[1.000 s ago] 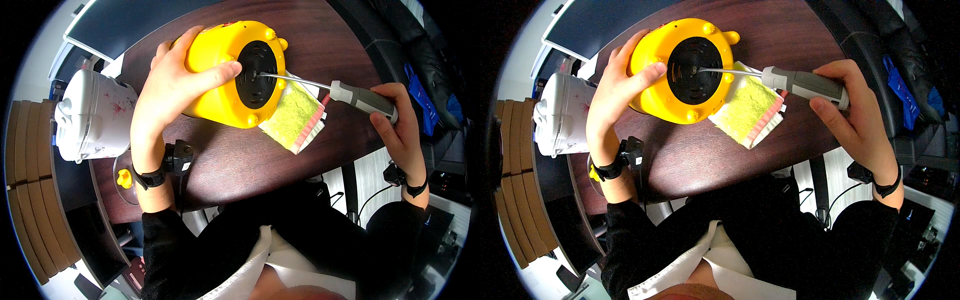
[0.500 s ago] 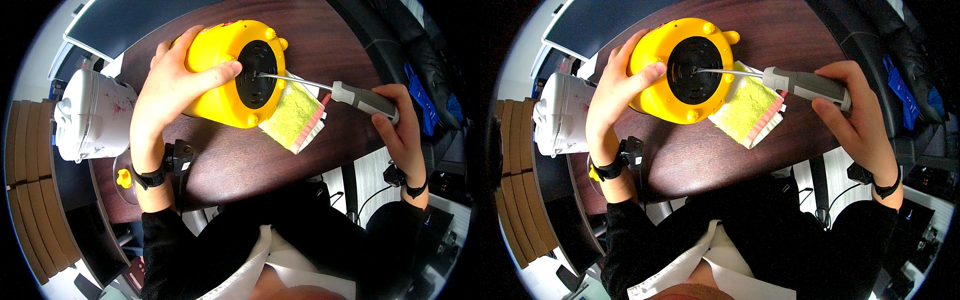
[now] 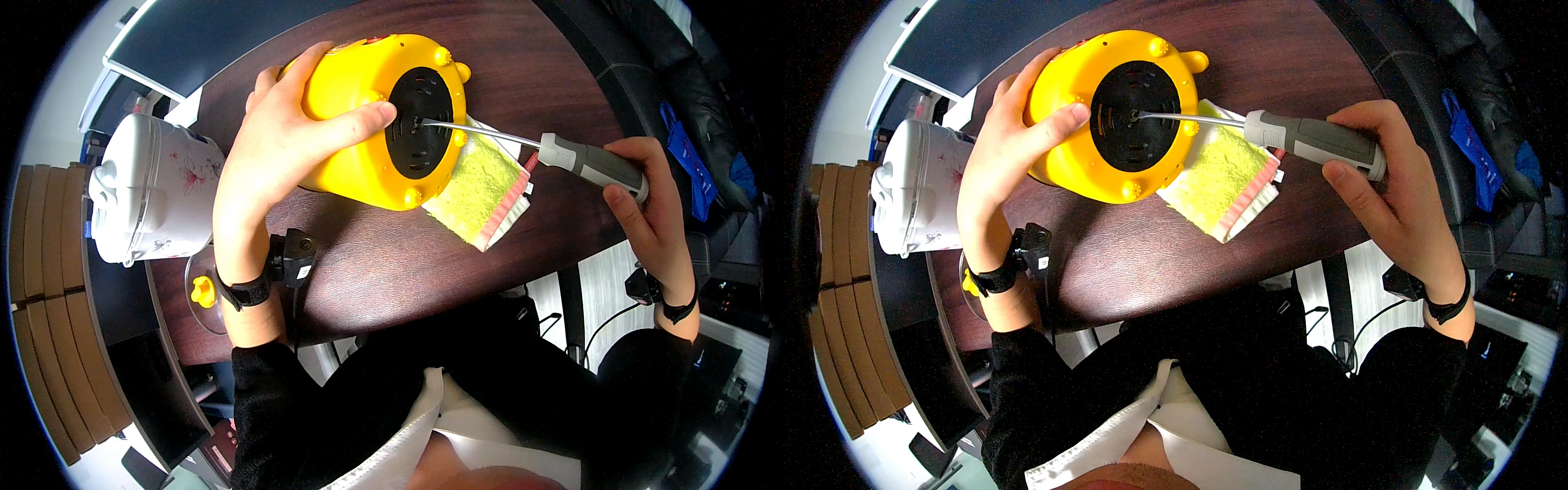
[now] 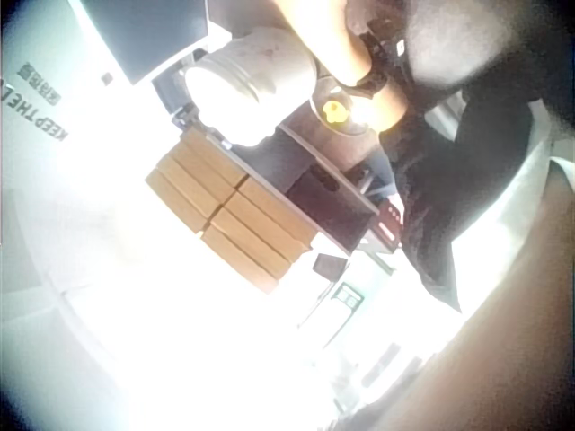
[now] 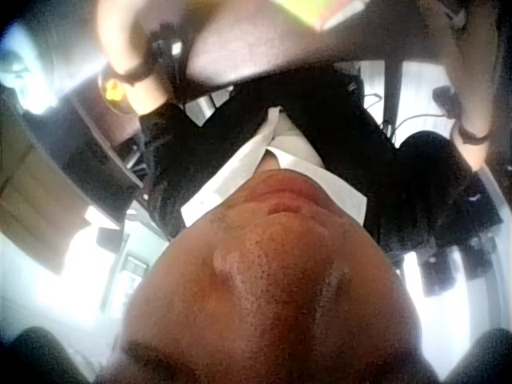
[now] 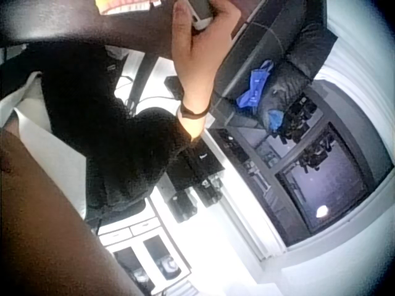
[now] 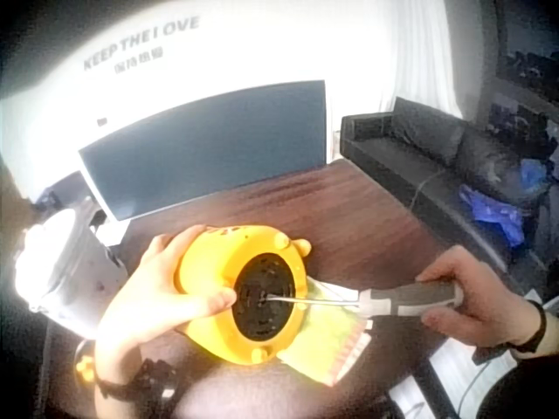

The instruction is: The person uses a screwdriver to remove and then reinstall a screw on the bottom of a yellow appliance. They hold the appliance steady with one hand while manipulating the screw with the other.

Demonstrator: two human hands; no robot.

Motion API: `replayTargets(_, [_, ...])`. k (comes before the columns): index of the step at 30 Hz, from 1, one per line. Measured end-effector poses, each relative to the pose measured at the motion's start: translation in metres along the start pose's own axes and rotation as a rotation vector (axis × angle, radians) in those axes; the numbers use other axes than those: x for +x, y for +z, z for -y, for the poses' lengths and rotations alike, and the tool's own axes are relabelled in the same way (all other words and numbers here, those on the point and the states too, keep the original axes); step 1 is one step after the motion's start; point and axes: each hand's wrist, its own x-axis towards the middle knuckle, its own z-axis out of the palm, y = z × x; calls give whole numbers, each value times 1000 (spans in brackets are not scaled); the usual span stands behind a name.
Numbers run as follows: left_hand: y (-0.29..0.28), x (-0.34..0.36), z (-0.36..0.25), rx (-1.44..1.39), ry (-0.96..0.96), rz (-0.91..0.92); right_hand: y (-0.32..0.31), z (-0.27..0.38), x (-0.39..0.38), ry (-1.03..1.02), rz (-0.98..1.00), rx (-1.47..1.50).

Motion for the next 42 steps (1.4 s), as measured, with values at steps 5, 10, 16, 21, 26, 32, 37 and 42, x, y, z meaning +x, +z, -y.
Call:
replayTargets(5, [-1, 0, 0, 27, 11, -2, 0, 0, 0, -3, 4, -14])
replayTargets(10, [0, -1, -1, 0, 9, -3, -3, 1, -2, 37, 76, -26])
replayTargets(16, [1, 0, 1, 30, 31, -7, -13, 1, 5, -50, 144, -62])
replayTargets(21, [3, -3, 0, 19, 25, -10, -10, 2, 2, -42, 114, -82])
replayTargets(26, [5, -4, -3, 37, 46, 1, -9, -1, -1, 13, 88, -65])
replayTargets(32, [1, -3, -1, 12, 46, 7, -8, -3, -1, -13, 79, -47])
replayTargets(37, [3, -3, 0, 4, 44, 2, -7, -4, -2, -44, 73, -52])
replayTargets(42, [2, -4, -4, 10, 42, 9, -8, -3, -2, -25, 82, -75])
